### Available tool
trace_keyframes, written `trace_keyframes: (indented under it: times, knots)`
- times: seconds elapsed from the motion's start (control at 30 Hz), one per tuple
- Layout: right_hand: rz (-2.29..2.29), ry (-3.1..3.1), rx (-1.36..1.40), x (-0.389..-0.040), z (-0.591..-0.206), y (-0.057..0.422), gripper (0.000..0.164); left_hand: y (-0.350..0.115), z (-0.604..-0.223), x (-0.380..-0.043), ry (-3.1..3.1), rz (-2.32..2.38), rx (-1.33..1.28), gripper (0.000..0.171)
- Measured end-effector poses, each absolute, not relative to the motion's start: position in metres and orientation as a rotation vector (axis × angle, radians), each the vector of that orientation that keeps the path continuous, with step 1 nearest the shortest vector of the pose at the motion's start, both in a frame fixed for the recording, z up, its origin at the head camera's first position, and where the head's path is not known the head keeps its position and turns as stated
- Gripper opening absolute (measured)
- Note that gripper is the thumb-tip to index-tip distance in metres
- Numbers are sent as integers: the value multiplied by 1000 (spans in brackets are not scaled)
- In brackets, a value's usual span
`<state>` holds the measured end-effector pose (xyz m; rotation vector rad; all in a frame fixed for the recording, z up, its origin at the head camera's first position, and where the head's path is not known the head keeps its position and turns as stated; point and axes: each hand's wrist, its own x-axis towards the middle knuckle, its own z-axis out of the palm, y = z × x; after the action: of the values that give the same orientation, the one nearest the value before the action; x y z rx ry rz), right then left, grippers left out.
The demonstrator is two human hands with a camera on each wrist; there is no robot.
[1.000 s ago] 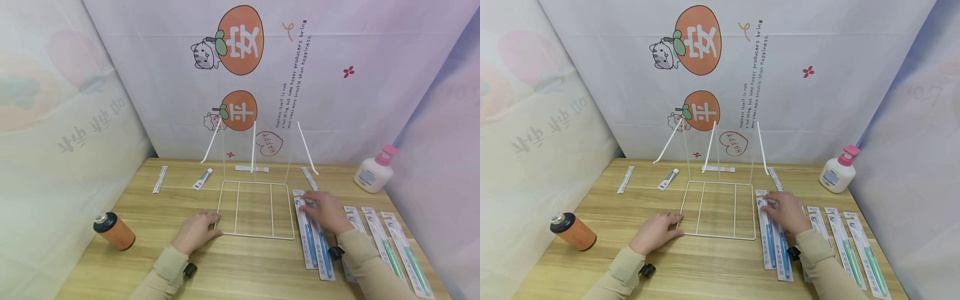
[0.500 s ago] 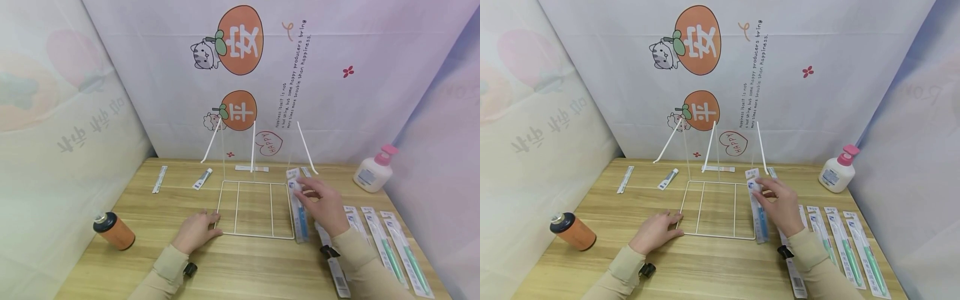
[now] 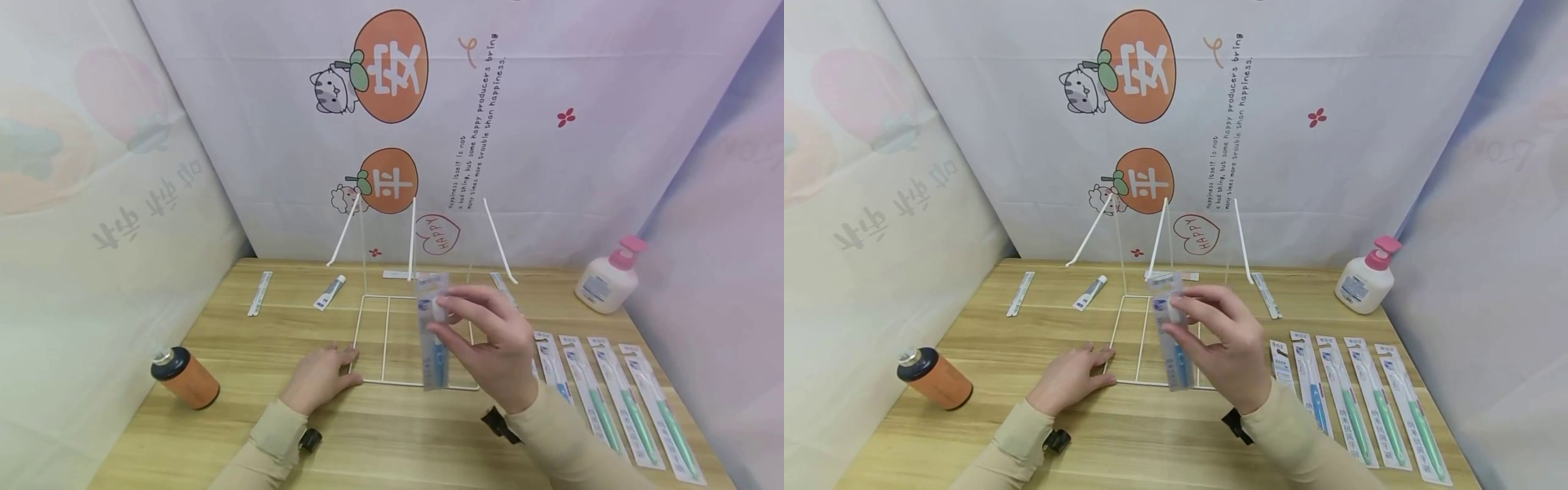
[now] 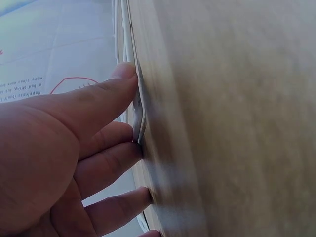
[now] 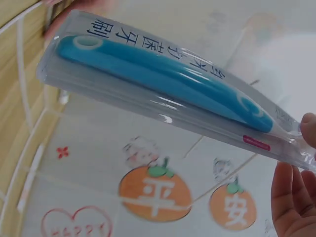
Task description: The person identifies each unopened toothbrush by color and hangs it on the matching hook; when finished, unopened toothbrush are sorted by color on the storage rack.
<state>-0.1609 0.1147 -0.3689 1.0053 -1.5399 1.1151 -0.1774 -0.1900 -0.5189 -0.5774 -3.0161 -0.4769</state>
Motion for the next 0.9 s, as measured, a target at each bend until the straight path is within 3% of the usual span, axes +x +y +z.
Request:
trace_keyframes:
  times: [0.57,0.7,0.9]
  knots:
    - [1134,-1712,922,-173,-383,85,35,-191,-515,-177,-3015,-489,-574,59]
    - [1132,-1764,866,-183,-389,84,44,-191,-515,-178,-3008,-481,-579,58]
    - [1139,-1820,784,-207,-396,81,40,-190,-518,-178,-3005,-463,-583,59]
